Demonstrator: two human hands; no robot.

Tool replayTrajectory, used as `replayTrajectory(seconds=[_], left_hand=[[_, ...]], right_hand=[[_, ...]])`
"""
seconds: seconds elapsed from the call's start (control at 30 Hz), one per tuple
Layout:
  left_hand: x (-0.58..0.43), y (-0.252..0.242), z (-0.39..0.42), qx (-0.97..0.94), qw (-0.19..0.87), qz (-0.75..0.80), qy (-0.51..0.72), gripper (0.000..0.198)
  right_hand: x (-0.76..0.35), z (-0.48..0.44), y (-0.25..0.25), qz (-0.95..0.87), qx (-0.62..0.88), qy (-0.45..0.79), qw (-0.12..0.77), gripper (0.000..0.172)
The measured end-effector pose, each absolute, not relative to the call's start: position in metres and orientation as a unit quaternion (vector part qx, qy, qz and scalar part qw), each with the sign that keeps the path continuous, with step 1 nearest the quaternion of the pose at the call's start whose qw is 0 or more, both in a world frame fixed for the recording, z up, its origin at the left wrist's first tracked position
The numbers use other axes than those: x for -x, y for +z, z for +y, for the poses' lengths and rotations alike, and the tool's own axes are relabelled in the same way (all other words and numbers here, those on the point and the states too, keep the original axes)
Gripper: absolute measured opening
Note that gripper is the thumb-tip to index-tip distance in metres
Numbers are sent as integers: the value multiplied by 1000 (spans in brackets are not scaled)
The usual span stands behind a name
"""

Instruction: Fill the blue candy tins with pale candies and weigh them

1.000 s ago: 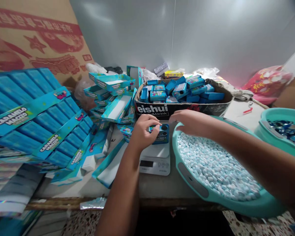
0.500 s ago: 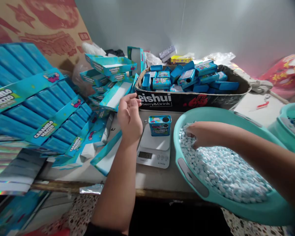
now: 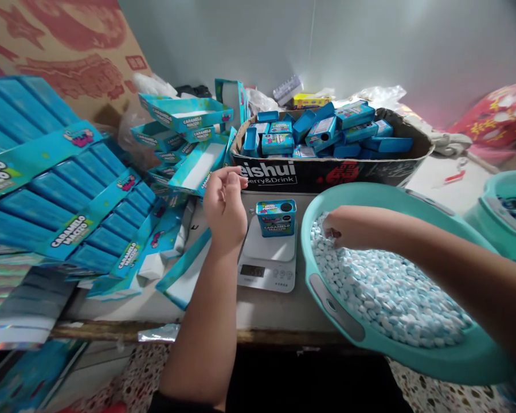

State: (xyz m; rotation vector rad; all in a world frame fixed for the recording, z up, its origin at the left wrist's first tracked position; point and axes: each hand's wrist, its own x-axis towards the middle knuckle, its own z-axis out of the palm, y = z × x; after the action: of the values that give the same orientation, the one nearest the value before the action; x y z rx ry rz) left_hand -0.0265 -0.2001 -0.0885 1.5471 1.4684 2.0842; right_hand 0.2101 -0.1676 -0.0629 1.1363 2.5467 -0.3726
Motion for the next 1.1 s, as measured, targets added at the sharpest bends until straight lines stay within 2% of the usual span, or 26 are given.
replayTrajectory(seconds=[0.13, 0.27, 0.4, 0.87, 1.0, 1.1], left_hand=[[27, -86, -202, -522, 82, 487, 695, 28], [27, -85, -203, -529, 86, 481, 693, 26], [26, -83, -205, -544, 85, 474, 687, 26], [26, -82, -208, -566, 79, 499, 651, 27], [23, -82, -209, -578, 82, 501, 639, 27], [22, -85, -207, -580, 84, 506, 633, 26]], right_hand=[[-206, -168, -53, 897, -413, -117, 104, 7], [-202, -169, -42, 908, -405, -90, 63, 14], [-201, -169, -41, 909, -405, -81, 61, 18], [-206, -166, -43, 912, -399, -90, 30, 13], [-205, -167, -42, 920, -380, -83, -42, 11], [-199, -167, -42, 926, -358, -30, -111, 18]])
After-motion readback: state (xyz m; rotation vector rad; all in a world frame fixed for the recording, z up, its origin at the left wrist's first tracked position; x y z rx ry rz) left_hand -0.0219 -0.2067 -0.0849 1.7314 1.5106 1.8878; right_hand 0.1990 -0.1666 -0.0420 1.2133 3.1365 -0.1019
